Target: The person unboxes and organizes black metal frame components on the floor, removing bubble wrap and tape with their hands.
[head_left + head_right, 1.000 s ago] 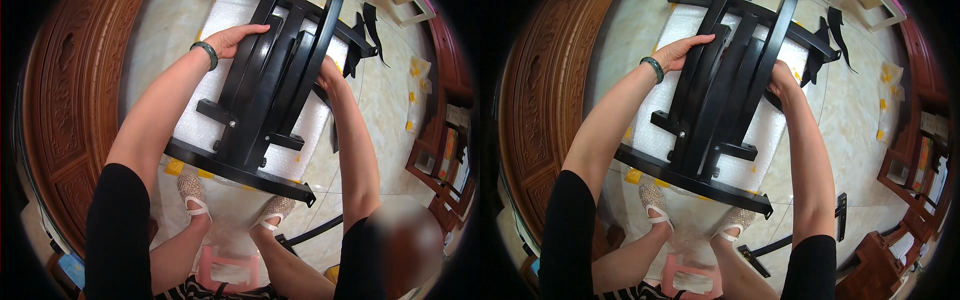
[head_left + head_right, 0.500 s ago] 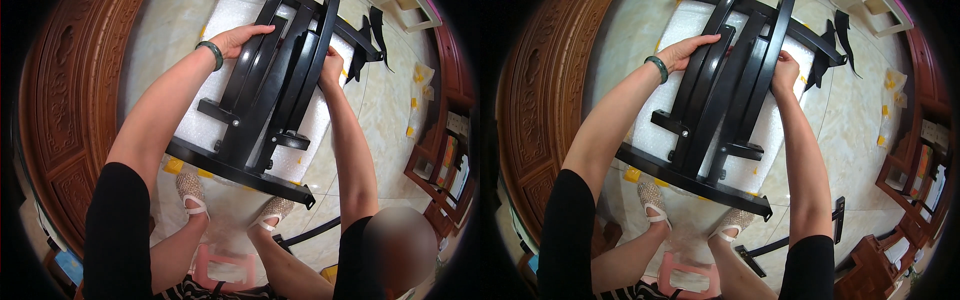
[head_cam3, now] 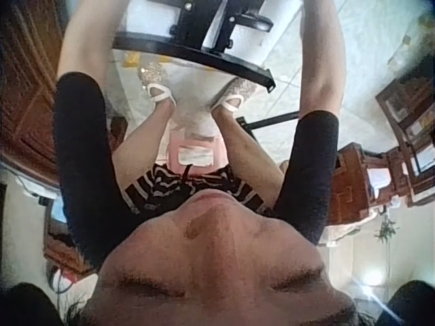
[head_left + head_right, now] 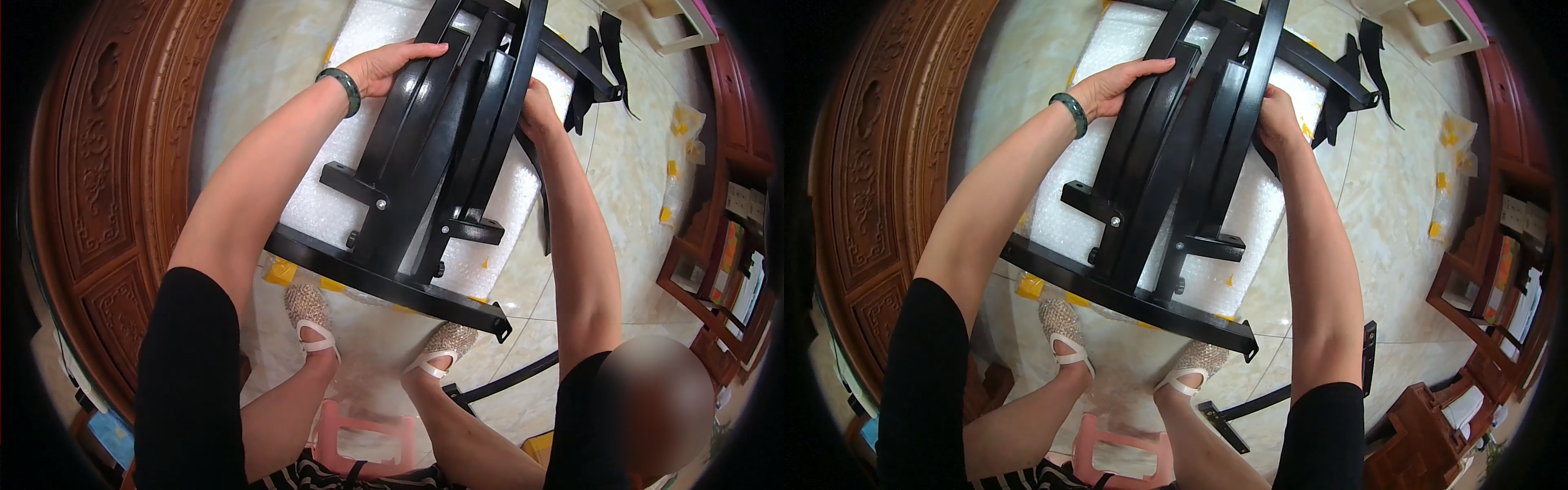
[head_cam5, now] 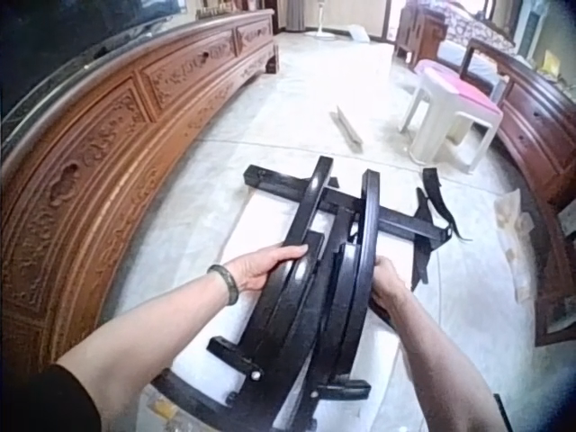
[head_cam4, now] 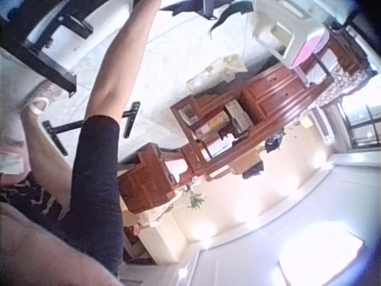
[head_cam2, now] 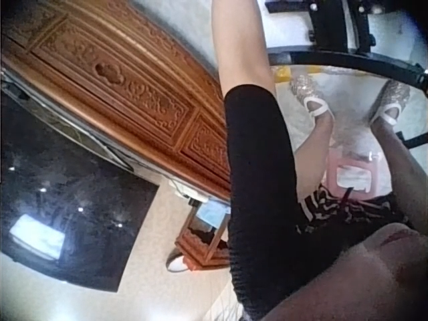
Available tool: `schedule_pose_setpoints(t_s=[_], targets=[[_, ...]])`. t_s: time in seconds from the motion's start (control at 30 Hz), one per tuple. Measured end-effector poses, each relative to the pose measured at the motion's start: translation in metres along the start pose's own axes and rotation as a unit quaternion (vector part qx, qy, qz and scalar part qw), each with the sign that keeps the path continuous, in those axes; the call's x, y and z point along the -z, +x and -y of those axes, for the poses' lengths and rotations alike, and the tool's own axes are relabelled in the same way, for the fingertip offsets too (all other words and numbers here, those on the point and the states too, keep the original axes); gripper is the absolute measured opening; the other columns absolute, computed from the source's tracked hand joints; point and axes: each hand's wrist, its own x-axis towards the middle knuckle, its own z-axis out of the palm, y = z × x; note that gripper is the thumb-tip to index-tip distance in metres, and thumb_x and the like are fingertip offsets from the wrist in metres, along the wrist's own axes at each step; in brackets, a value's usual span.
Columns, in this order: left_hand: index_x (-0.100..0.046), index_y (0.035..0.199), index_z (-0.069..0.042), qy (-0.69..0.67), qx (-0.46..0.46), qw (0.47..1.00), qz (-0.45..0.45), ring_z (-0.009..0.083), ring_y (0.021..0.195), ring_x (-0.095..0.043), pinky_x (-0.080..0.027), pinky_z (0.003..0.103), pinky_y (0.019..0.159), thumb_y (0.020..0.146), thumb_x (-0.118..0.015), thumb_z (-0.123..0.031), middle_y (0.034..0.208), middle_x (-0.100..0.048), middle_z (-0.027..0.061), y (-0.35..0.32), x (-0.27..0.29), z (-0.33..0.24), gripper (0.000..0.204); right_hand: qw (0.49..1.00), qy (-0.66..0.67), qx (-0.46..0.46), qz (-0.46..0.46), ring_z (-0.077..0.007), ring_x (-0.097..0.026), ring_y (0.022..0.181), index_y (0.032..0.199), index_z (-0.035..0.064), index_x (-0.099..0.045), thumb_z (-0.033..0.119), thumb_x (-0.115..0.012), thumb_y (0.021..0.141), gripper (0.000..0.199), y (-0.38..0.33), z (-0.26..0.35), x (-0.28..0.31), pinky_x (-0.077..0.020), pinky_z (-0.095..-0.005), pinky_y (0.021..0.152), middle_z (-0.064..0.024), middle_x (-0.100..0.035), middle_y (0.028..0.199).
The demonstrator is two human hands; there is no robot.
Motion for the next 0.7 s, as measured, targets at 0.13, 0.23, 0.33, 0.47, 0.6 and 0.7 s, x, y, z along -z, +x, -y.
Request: schedule_pose_setpoints(t_s=[0.13,0.23,0.33,0.47,0.6,0.7], targets=[[-0.059,0.114,0.001,0.008,-0.005,1.0,0.0,0.0159,0.086,-0.067,-0.057,0.028,0.078,0.087,-0.066,-0.031,0.103,-0.067,0.0112,-0.002,-0.008,0.0,0.043,0.999,0.047,-0.026,0.009,-0.0187,-0.066,0.072,0.102,-0.0056,-0.06,0.0,-0.056,0.086,0.018,-0.004,-0.001,0.004,-0.056,-0.0298,0.067,-0.0131,-0.066,0.089],[-0.06,0.112,0.001,0.02,-0.011,1.0,-0.004,0.0159,0.083,-0.068,-0.058,0.029,0.075,0.086,-0.067,-0.031,0.1,-0.068,0.0111,-0.004,-0.012,-0.002,0.042,0.997,0.07,-0.004,0.021,-0.0188,-0.066,0.072,0.103,-0.006,-0.059,0.002,-0.058,0.086,0.019,-0.007,-0.001,0.004,-0.0567,-0.0304,0.067,-0.0133,-0.066,0.09],[-0.062,0.109,0.001,0.02,-0.015,1.0,-0.01,0.016,0.08,-0.068,-0.058,0.029,0.074,0.085,-0.068,-0.031,0.098,-0.068,0.0112,-0.009,-0.022,-0.005,0.04,0.99,0.139,-0.008,0.015,-0.019,-0.066,0.072,0.104,-0.0061,-0.059,0.002,-0.06,0.085,0.021,-0.007,-0.006,0.004,-0.0569,-0.0309,0.065,-0.013,-0.066,0.089],[-0.063,0.107,0.001,0.005,-0.003,1.0,-0.006,0.016,0.079,-0.069,-0.058,0.028,0.074,0.086,-0.068,-0.03,0.096,-0.069,0.011,-0.009,-0.029,-0.011,0.038,0.985,0.168,0.006,0.029,-0.0189,-0.066,0.07,0.104,-0.0072,-0.059,0.003,-0.06,0.085,0.022,-0.006,-0.006,0.008,-0.0572,-0.0312,0.063,-0.0128,-0.066,0.086],[-0.063,0.107,0.001,0.003,-0.015,1.0,-0.008,0.0161,0.078,-0.069,-0.059,0.028,0.073,0.086,-0.068,-0.029,0.095,-0.069,0.011,-0.005,-0.025,-0.009,0.038,0.985,0.173,-0.026,-0.005,-0.0198,-0.065,0.067,0.103,-0.0093,-0.059,0.005,-0.061,0.085,0.024,-0.005,-0.004,0.001,-0.0558,-0.0314,0.059,-0.0139,-0.066,0.086],[-0.062,0.107,0.002,0.0,-0.016,1.0,-0.01,0.0168,0.078,-0.069,-0.059,0.029,0.072,0.085,-0.068,-0.03,0.095,-0.069,0.011,-0.007,-0.022,-0.007,0.039,0.999,0.033,0.034,-0.012,-0.0163,-0.062,0.061,0.1,-0.0108,-0.061,0.01,-0.064,0.083,0.027,-0.002,-0.003,-0.017,-0.0513,-0.0308,0.054,-0.0116,-0.064,0.078]])
